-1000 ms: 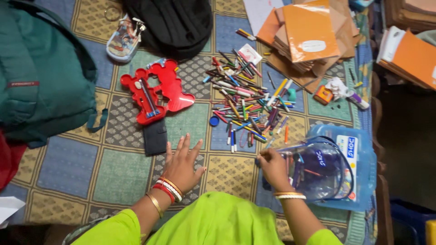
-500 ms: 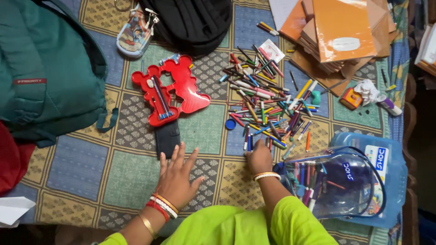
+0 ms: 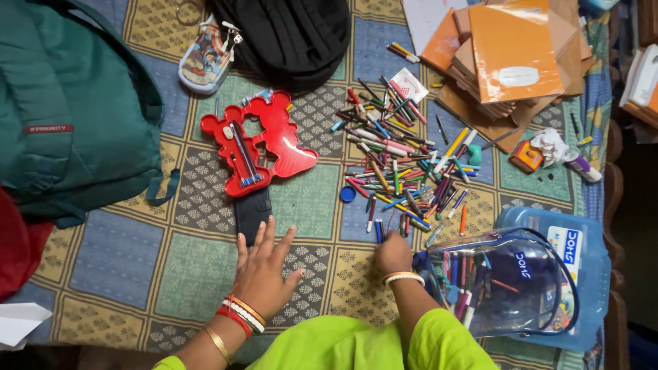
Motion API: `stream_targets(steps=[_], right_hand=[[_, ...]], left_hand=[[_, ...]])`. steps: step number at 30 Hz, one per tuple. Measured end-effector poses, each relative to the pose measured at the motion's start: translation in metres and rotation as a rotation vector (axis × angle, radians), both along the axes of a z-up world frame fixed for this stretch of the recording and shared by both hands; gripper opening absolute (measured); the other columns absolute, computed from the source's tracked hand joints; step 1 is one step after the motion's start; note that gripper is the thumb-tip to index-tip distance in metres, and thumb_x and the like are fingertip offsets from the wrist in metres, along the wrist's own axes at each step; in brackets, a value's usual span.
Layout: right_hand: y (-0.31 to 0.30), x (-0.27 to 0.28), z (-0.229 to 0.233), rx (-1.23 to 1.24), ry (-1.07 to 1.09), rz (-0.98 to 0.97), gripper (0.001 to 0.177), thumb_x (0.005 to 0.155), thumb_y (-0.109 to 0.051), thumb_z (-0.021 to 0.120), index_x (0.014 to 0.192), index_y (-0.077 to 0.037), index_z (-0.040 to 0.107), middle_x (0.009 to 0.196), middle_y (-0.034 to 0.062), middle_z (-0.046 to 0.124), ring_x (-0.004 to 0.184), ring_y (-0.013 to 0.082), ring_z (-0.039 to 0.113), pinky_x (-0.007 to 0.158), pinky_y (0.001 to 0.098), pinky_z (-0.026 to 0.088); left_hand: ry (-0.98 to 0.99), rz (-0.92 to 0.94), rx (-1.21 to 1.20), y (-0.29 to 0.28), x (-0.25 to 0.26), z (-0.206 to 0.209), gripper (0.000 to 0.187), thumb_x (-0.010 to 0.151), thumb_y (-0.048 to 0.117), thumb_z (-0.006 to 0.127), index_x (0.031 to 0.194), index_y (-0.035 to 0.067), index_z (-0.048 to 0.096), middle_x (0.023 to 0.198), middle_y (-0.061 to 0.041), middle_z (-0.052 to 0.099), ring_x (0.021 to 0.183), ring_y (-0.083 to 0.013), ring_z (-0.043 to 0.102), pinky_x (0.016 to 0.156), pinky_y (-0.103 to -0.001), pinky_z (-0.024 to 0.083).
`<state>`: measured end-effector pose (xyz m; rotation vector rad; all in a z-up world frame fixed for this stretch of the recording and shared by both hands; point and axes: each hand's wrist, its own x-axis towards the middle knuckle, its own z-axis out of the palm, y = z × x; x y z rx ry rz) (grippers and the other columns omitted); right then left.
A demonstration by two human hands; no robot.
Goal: The person organizes a large quantity of crayons and pencils into various clear and blue plastic cases, places folders and notebooks into a green backpack, and then hangs the backpack on a wall hook.
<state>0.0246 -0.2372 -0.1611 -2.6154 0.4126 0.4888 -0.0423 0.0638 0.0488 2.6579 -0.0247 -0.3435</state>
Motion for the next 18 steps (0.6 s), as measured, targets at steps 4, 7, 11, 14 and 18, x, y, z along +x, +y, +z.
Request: stream_targets(steps=[4, 7, 11, 14, 18], right_hand=[[-0.014, -0.006, -0.005, 0.059, -0.027, -0.059, 0.029, 0.077, -0.020, 0.079, 0.099, -0.002, 0.071, 0.099, 0.0239, 0.072, 0.099, 0.0444, 0.067, 0.087, 0.0517, 0.053], [-0.025, -0.005, -0.012, 0.175, -0.045, -0.042, 0.028, 0.079, -0.019, 0.081, 0.101, -0.004, 0.074, 0.093, 0.0184, 0.075, 0.090, 0.0348, 0.071, 0.082, 0.0440, 0.054], [-0.033, -0.009, 0.009, 0.695, 0.148, -0.385, 0.013, 0.091, -0.011, 0.072, 0.101, -0.003, 0.070, 0.085, 0.0092, 0.070, 0.076, 0.0196, 0.068, 0.069, 0.0358, 0.056], [-0.043, -0.015, 0.044, 0.913, 0.140, -0.461, 0.009, 0.094, -0.008, 0.067, 0.102, -0.003, 0.067, 0.087, 0.0050, 0.069, 0.078, 0.0137, 0.069, 0.072, 0.0313, 0.061], [-0.056, -0.033, 0.091, 1.019, 0.100, -0.504, 0.009, 0.096, -0.009, 0.066, 0.102, -0.002, 0.065, 0.089, 0.0069, 0.069, 0.081, 0.0176, 0.072, 0.075, 0.0318, 0.061]], left_hand=[[-0.009, -0.005, -0.003, -0.005, 0.002, 0.006, 0.086, 0.080, 0.041, 0.075, 0.155, 0.020, 0.040, 0.159, -0.027, 0.026, 0.149, -0.0422, 0.024, 0.118, -0.064, 0.006], [-0.078, -0.031, -0.017, -0.008, 0.004, 0.012, 0.083, 0.080, 0.041, 0.075, 0.151, 0.017, 0.039, 0.158, -0.029, 0.026, 0.148, -0.0435, 0.024, 0.117, -0.066, 0.006], [-0.079, -0.058, 0.004, -0.016, 0.004, 0.031, 0.088, 0.079, 0.043, 0.076, 0.156, 0.020, 0.039, 0.161, -0.028, 0.025, 0.148, -0.0430, 0.024, 0.117, -0.067, 0.007], [-0.114, -0.113, 0.001, -0.022, 0.002, 0.048, 0.089, 0.079, 0.044, 0.076, 0.156, 0.020, 0.039, 0.162, -0.028, 0.024, 0.148, -0.0436, 0.024, 0.116, -0.068, 0.009], [-0.202, -0.181, 0.025, -0.024, 0.002, 0.066, 0.090, 0.078, 0.047, 0.074, 0.156, 0.022, 0.038, 0.160, -0.027, 0.025, 0.148, -0.0423, 0.025, 0.116, -0.069, 0.010]])
